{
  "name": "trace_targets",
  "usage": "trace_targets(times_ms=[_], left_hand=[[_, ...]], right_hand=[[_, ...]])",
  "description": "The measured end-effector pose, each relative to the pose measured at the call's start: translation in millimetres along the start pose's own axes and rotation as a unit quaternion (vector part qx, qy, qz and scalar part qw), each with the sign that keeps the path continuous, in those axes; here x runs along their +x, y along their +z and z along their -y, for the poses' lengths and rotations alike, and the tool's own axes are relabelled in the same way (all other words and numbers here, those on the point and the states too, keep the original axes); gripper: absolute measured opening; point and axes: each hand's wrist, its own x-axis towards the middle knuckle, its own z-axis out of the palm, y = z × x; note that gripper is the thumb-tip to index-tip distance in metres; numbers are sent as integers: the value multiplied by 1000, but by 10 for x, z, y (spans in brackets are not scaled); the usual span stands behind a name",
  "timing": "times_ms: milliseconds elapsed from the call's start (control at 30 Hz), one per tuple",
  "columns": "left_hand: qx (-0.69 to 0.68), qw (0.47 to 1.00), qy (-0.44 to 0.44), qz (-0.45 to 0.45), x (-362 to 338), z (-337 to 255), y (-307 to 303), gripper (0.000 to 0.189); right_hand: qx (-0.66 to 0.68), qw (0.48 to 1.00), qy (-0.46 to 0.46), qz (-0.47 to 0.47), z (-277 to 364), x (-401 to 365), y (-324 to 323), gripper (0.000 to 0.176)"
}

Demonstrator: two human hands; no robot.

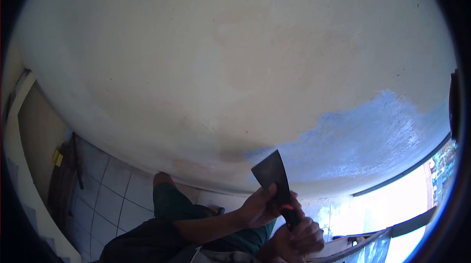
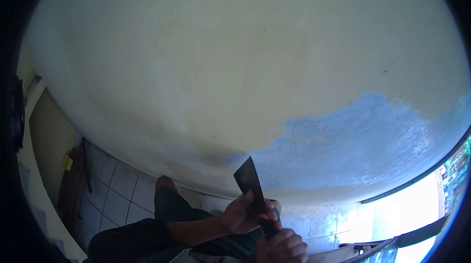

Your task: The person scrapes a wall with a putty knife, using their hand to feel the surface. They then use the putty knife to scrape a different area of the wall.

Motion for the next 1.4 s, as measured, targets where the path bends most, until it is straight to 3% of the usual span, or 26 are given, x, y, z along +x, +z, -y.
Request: trace_targets(times_ms=[100,133,233,333,433,533,633,767,833,933,1067,1133,1200,1400], left_hand=[[41,998,44,9,14,-130,-107,52],[34,999,28,6,42,-110,-77,52],[7,1000,12,0,5,-51,-20,52],[-2,999,20,36,-10,-109,-93,52],[-1,1000,-4,12,-14,9,-6,55],[48,998,40,19,21,-98,-120,54],[26,1000,-1,11,10,13,43,53],[46,998,21,28,35,-73,-121,53],[68,998,2,3,8,-42,-8,52],[-25,998,51,3,24,-36,-76,51],[-3,1000,24,5,34,-41,-6,51],[-45,998,16,33,51,40,-44,52],[-22,999,15,25,22,0,-52,52],[50,998,44,5,5,-11,-35,53]], right_hand=[[36,996,74,39,-101,47,-86,48],[-26,997,74,-10,-26,18,-87,49],[-5,999,-8,32,-31,-15,-79,49],[-65,996,53,3,0,25,147,50],[-104,990,32,-91,120,-76,-63,50],[15,998,56,0,-91,125,29,50],[-15,999,12,-34,112,-47,-84,49],[-38,999,1,15,-71,179,224,39],[-36,997,17,-71,63,77,60,47],[9,996,58,-68,-91,61,-70,51],[-62,993,42,-95,82,24,-22,48],[-56,997,-39,27,-94,32,-59,49],[-61,998,19,28,32,57,-36,51],[-17,995,59,-73,-11,114,11,56]])
